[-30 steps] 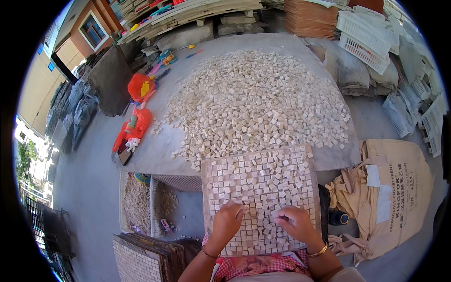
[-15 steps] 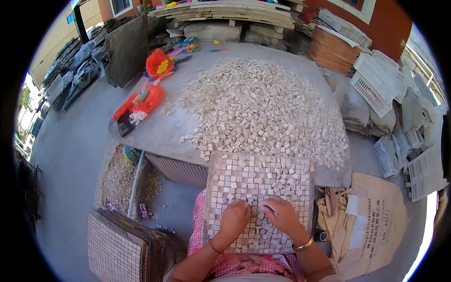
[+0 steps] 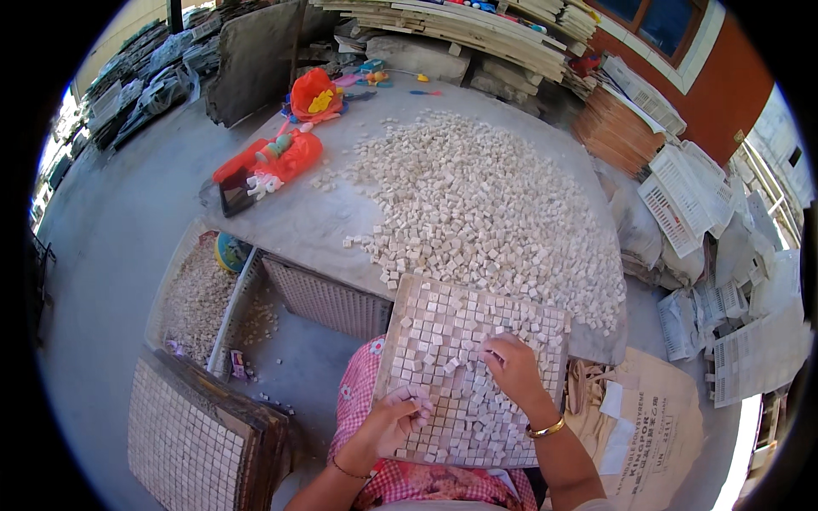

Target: The person places small, light-colored square tiles into a grid-like mesh frame held in their lap. They pick tiles from a large pile on a nearby table and arrange them into the frame one by one, filling the grid pattern.

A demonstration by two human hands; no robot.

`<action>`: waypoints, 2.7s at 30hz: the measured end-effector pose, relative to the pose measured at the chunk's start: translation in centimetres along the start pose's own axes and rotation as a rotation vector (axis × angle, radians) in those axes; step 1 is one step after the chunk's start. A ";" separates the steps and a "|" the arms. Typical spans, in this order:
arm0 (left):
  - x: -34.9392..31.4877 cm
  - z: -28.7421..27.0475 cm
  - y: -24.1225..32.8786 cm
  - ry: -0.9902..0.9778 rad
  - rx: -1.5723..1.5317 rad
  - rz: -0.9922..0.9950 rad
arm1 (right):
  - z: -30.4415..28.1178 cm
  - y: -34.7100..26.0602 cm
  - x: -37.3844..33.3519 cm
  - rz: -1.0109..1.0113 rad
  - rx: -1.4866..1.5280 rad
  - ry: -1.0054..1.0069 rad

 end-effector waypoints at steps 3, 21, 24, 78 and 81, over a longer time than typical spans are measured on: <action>0.1 0.1 -1.9 -0.092 -0.134 -0.077 | 0.9 -0.6 -0.8 -0.078 -0.119 -0.050; 0.4 1.6 -7.9 -0.072 -0.257 -0.330 | -1.4 1.3 -2.7 0.073 -0.021 -0.062; -0.3 2.7 -8.0 -0.070 -0.239 -0.366 | -0.6 1.9 -2.7 -0.004 -0.115 0.002; 0.1 1.5 -7.6 0.007 -0.263 -0.282 | 0.9 -1.3 -0.2 -0.169 -0.267 -0.030; -0.6 2.9 -6.2 0.197 -0.342 -0.224 | -0.2 -3.5 -1.1 -0.133 -0.047 -0.232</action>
Point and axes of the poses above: each hand's wrist, its own x-axis towards the middle knuckle, its own z-axis out of the palm, y = z × x, the point moved 8 cm from there along x, towards the middle knuckle, and after that the axes turned 13 degrees about -x, right-handed, at the moved point
